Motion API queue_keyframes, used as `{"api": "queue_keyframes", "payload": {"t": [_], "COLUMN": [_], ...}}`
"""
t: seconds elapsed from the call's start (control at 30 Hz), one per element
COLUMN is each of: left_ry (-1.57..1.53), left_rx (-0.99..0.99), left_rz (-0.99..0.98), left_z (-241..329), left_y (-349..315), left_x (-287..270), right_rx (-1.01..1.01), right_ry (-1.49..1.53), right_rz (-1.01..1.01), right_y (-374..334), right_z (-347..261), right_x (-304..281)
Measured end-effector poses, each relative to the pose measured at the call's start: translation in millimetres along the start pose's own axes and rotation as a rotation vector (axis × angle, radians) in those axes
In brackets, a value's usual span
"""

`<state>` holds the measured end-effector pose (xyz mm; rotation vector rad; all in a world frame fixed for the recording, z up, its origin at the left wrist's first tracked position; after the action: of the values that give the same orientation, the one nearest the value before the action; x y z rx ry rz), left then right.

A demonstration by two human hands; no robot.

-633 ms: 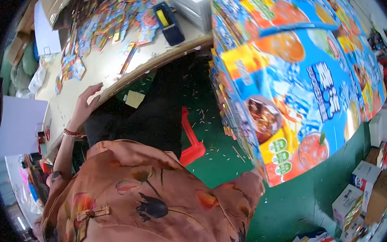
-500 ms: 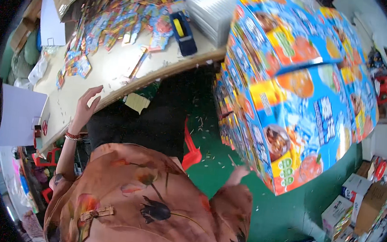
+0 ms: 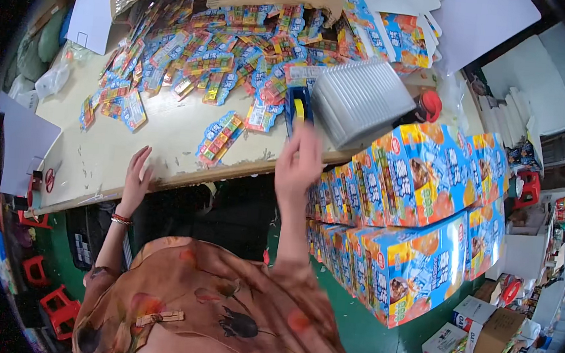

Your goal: Organizing and placing individual snack pouches into cardboard retail display boxes.

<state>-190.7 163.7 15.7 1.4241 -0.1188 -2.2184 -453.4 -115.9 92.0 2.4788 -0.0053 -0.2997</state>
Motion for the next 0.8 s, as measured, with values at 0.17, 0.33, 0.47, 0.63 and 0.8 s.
{"api": "queue_keyframes", "payload": {"t": [0.17,0.33,0.47,0.63,0.8], "left_ry": [0.265,0.305,0.292,0.307,0.240], "left_rx": [-0.054,-0.077,-0.098,-0.075,-0.022], "left_rz": [-0.060,-0.020,-0.032,-0.017,0.011], "left_z": [-9.4,-8.5,-10.6,-11.1,-9.3], "left_y": [-13.4,-17.1,-11.7,-17.9,-10.1], "left_x": [26.9,26.2,29.7,26.8,28.4], "right_rx": [0.231,0.481,0.465,0.240,0.276], "right_ry": [-0.327,-1.143,-0.997,-0.906,-0.751], "right_rz": [0.019,-0.544,-0.700,-0.679,-0.270], "right_y": [245.5,331.1,348.7,346.9,367.5], "right_z": [86.6,241.7,287.2,263.6,233.2], "right_x": [82.1,150.0,132.3,145.7,82.3]}}
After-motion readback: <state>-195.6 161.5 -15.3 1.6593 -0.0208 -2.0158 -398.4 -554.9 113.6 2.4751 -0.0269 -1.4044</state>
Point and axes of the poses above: each hand's wrist, its own y-axis towards the middle knuckle, its own x-axis out of the palm, z = x × y, the point moved 4 cm from there along y, towards the middle knuckle, and after that the axes turned 13 degrees about x, right-handed, at the moved point
